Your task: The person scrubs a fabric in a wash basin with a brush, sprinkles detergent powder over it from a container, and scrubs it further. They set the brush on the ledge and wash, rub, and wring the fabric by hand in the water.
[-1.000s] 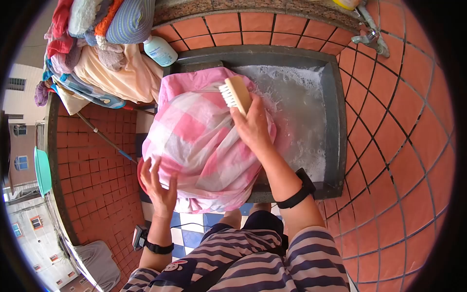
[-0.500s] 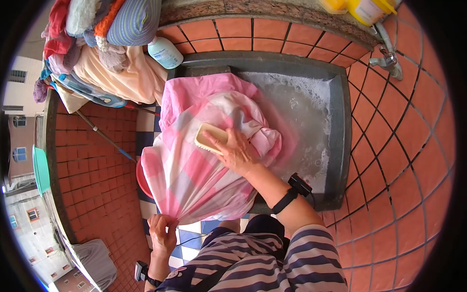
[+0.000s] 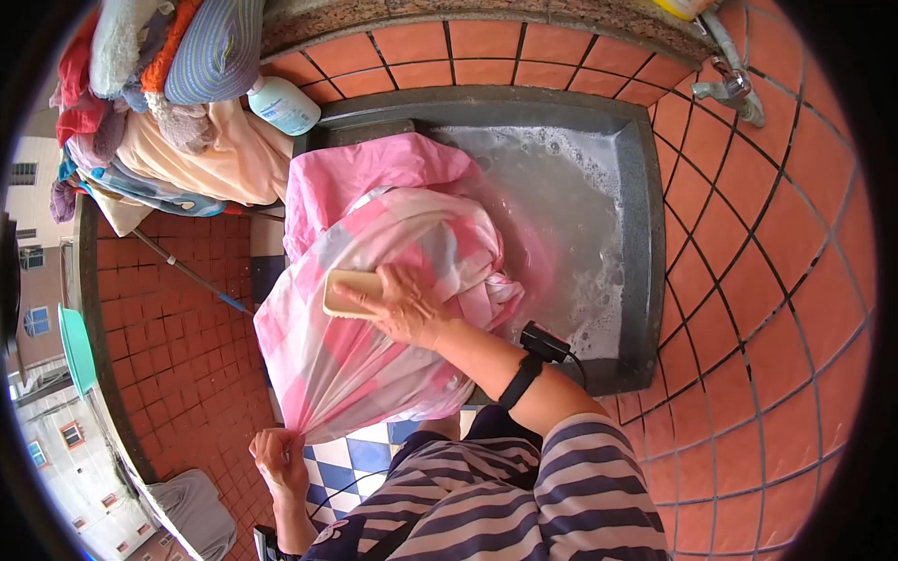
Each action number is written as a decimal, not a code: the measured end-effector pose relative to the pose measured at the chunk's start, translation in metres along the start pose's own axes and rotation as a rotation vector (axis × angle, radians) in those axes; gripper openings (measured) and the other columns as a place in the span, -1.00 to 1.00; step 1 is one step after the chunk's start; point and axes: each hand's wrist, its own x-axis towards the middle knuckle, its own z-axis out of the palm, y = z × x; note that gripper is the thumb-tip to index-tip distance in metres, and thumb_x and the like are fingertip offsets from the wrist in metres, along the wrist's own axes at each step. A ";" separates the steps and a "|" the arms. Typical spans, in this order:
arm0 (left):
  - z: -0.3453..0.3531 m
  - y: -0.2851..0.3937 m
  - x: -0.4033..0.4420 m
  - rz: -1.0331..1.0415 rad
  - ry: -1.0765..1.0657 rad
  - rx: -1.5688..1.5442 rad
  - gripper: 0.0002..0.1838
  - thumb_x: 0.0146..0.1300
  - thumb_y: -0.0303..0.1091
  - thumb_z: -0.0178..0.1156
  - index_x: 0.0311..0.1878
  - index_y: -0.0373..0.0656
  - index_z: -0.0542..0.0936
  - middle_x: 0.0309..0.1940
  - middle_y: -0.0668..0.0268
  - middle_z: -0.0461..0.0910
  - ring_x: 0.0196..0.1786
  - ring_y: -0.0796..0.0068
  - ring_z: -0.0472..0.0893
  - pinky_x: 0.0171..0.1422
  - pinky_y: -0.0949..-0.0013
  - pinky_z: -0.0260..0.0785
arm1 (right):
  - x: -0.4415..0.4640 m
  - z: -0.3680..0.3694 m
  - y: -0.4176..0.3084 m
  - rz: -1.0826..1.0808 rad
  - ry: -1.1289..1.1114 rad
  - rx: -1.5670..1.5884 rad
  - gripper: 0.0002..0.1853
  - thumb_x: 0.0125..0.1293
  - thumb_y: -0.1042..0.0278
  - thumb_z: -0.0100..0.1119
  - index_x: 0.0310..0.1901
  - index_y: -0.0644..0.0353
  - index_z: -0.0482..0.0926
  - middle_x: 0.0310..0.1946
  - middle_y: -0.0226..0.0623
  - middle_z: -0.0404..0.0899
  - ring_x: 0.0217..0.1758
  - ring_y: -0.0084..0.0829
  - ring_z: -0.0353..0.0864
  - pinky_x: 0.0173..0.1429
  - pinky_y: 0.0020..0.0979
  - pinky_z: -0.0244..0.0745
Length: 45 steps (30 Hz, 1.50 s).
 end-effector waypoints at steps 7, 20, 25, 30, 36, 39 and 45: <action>0.025 -0.023 -0.001 -0.139 0.022 -0.090 -0.92 0.02 -0.50 0.28 -0.44 -0.18 0.55 -0.48 0.30 0.48 -0.32 0.30 0.46 -0.09 0.28 0.23 | -0.111 -0.057 0.154 0.969 -0.087 -0.327 -0.28 0.30 0.05 0.10 0.45 -0.26 0.03 -0.06 0.13 0.39 0.04 0.05 0.39 0.16 -0.04 0.26; 0.135 -0.084 -0.051 -1.067 -0.326 -1.334 -0.11 0.19 0.30 0.12 0.43 0.08 0.02 0.35 0.20 0.18 0.32 0.05 0.25 0.22 -0.09 0.14 | -0.195 -0.051 0.101 1.540 0.564 1.222 -0.50 0.28 0.05 0.16 0.17 0.13 0.40 -0.03 -0.25 0.53 -0.05 -0.22 0.56 -0.05 -0.02 0.48; 0.158 -0.094 -0.045 -0.802 -0.166 -1.378 -0.41 0.21 0.03 0.25 0.11 -0.27 0.45 -0.11 0.26 0.59 -0.16 0.40 0.60 -0.09 0.28 0.41 | -0.167 -0.115 0.033 0.980 0.560 1.626 -0.56 0.33 0.10 0.10 0.11 0.22 0.43 -0.15 -0.22 0.57 -0.16 -0.31 0.58 -0.09 -0.22 0.48; 0.097 -0.055 -0.023 -0.972 -0.099 -1.684 -0.61 0.23 -0.34 0.23 0.03 -0.40 0.47 -0.17 0.11 0.60 -0.15 0.31 0.64 -0.15 0.31 0.54 | -0.179 -0.086 0.027 1.317 0.365 0.660 -0.60 0.32 0.20 0.09 0.11 0.23 0.45 -0.17 -0.26 0.58 -0.21 -0.33 0.59 -0.13 -0.28 0.49; 0.005 0.018 0.044 -0.724 -0.263 -1.911 -0.69 0.24 -0.49 0.13 0.00 -0.48 0.46 -0.17 0.01 0.59 -0.14 0.10 0.64 -0.06 0.11 0.57 | -0.188 -0.067 -0.015 1.291 0.590 1.288 -0.62 0.21 0.31 0.16 0.06 0.21 0.48 -0.22 -0.33 0.58 -0.27 -0.38 0.59 -0.20 -0.32 0.49; -0.021 0.063 0.092 -0.569 -0.377 -2.005 -0.70 0.24 -0.50 0.14 -0.01 -0.50 0.47 -0.18 0.00 0.59 -0.12 0.14 0.64 0.02 0.10 0.53 | -0.187 -0.067 -0.036 1.280 0.661 1.312 -0.60 0.16 0.35 0.17 0.06 0.21 0.48 -0.21 -0.32 0.58 -0.22 -0.38 0.58 -0.17 -0.33 0.48; -0.067 0.108 0.145 0.197 -0.563 -1.855 -0.49 0.30 -0.39 0.14 0.27 -0.34 0.31 0.18 -0.04 0.45 0.21 0.21 0.50 0.29 0.23 0.31 | -0.207 -0.077 -0.050 1.134 0.754 1.454 -0.57 0.11 0.39 0.16 0.06 0.25 0.46 -0.16 -0.28 0.56 -0.12 -0.35 0.57 -0.04 -0.32 0.49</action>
